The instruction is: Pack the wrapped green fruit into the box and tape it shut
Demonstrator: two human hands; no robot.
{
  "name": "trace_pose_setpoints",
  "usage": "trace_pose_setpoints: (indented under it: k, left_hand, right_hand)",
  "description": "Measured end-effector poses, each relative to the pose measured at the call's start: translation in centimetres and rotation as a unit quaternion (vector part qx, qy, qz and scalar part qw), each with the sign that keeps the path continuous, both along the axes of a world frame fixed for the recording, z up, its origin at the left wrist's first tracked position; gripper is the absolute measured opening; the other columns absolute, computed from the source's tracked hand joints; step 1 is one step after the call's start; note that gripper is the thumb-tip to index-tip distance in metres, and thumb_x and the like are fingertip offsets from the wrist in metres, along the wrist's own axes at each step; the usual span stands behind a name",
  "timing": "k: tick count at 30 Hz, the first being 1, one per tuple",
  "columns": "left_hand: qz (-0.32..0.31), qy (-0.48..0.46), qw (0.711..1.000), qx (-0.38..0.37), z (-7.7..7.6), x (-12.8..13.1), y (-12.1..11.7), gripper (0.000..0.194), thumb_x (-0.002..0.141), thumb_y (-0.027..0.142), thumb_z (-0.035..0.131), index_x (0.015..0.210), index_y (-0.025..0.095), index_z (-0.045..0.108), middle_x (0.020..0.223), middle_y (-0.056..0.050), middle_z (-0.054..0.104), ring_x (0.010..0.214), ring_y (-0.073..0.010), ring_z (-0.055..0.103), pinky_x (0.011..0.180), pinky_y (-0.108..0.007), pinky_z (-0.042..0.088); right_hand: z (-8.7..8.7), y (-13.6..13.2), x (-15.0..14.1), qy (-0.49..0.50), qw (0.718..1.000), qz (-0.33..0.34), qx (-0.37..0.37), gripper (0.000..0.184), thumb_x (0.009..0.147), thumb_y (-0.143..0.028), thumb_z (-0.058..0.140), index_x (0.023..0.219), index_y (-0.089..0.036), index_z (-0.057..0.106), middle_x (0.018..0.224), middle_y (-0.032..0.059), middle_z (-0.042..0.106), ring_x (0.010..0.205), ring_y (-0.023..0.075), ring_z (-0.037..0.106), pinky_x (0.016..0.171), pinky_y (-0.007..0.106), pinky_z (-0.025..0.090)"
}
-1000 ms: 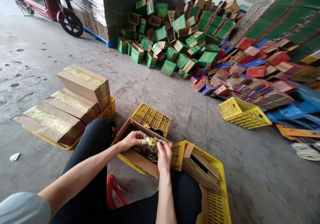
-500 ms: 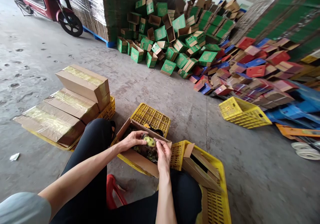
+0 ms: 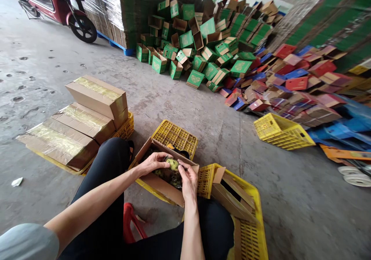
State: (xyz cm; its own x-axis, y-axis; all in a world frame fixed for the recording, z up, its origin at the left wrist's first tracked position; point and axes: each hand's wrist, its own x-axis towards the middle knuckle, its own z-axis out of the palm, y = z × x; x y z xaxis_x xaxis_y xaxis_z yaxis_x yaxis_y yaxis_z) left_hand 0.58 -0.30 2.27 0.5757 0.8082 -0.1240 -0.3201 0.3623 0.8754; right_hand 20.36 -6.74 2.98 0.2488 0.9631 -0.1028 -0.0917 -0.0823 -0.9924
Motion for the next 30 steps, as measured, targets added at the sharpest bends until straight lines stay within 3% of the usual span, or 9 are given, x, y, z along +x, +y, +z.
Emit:
trace_pose_setpoints:
  k: [3, 7, 16, 20, 23, 26, 30]
  left_hand:
    - [0.004, 0.032, 0.999, 0.018, 0.0, 0.0, -0.1, 0.058, 0.078, 0.045, 0.090, 0.126, 0.017, 0.075, 0.111, -0.008, 0.077, 0.097, -0.0217, 0.069, 0.093, -0.033, 0.050]
    - [0.038, 0.064, 0.996, 0.044, 0.2, 0.0, -0.2, 0.046, 0.082, 0.053, 0.084, 0.105, 0.014, 0.082, 0.104, -0.007, 0.075, 0.088, -0.0178, 0.065, 0.079, -0.026, 0.047]
    - [0.055, 0.039, 0.998, -0.016, 0.1, 0.3, 0.0, 0.051, 0.080, 0.061, 0.082, 0.091, 0.012, 0.081, 0.078, -0.004, 0.072, 0.066, -0.0119, 0.059, 0.064, -0.023, 0.043]
    - [0.063, 0.052, 0.996, -0.046, 0.0, 0.1, 0.1, 0.054, 0.076, 0.061, 0.085, 0.103, 0.015, 0.082, 0.092, -0.006, 0.076, 0.076, -0.0150, 0.066, 0.071, -0.025, 0.049]
    - [0.031, 0.054, 0.997, -0.054, 0.0, 0.0, 0.0, 0.057, 0.073, 0.059, 0.088, 0.110, 0.016, 0.081, 0.102, -0.008, 0.077, 0.088, -0.0195, 0.070, 0.082, -0.030, 0.054]
    - [0.018, 0.061, 0.997, -0.042, -0.1, -0.1, 0.0, 0.054, 0.074, 0.060, 0.087, 0.100, 0.013, 0.082, 0.094, -0.009, 0.077, 0.084, -0.0198, 0.070, 0.082, -0.032, 0.055]
    - [0.059, 0.083, 0.994, -0.027, -0.2, -0.2, 0.2, 0.052, 0.074, 0.062, 0.086, 0.093, 0.013, 0.082, 0.086, -0.006, 0.075, 0.076, -0.0178, 0.067, 0.075, -0.029, 0.054]
  right_hand:
    - [-0.4, -0.1, 0.1, -0.002, 1.000, -0.006, 0.003, 0.019, 0.082, -0.042, 0.082, 0.093, -0.026, 0.081, 0.115, 0.0048, 0.080, 0.117, 0.0293, 0.071, 0.110, 0.047, 0.050]
    - [-1.1, -0.1, 0.2, -0.004, 1.000, -0.011, -0.008, 0.020, 0.082, -0.041, 0.082, 0.094, -0.026, 0.081, 0.113, 0.0044, 0.081, 0.114, 0.0281, 0.071, 0.110, 0.045, 0.050]
    - [-2.0, 0.4, 0.2, 0.037, 0.999, -0.034, -0.008, 0.025, 0.080, -0.044, 0.082, 0.095, -0.024, 0.080, 0.110, 0.0057, 0.081, 0.113, 0.0284, 0.072, 0.109, 0.046, 0.051]
    - [-1.9, 0.4, 0.4, 0.028, 0.998, -0.046, -0.021, 0.028, 0.079, -0.047, 0.082, 0.095, -0.024, 0.080, 0.112, 0.0058, 0.081, 0.114, 0.0293, 0.072, 0.106, 0.046, 0.052]
    - [-1.7, 0.4, 0.5, 0.021, 0.998, -0.053, -0.035, 0.030, 0.077, -0.049, 0.083, 0.094, -0.025, 0.080, 0.112, 0.0059, 0.081, 0.115, 0.0304, 0.072, 0.104, 0.045, 0.054]
    - [-1.2, 0.3, 0.5, 0.017, 0.998, -0.047, -0.035, 0.034, 0.077, -0.051, 0.083, 0.099, -0.025, 0.080, 0.116, 0.0069, 0.080, 0.117, 0.0310, 0.071, 0.104, 0.045, 0.055]
    - [-0.4, 0.1, 0.2, 0.022, 0.999, -0.010, -0.030, 0.046, 0.079, -0.051, 0.082, 0.118, -0.027, 0.076, 0.131, 0.0066, 0.075, 0.126, 0.0302, 0.067, 0.107, 0.044, 0.053]
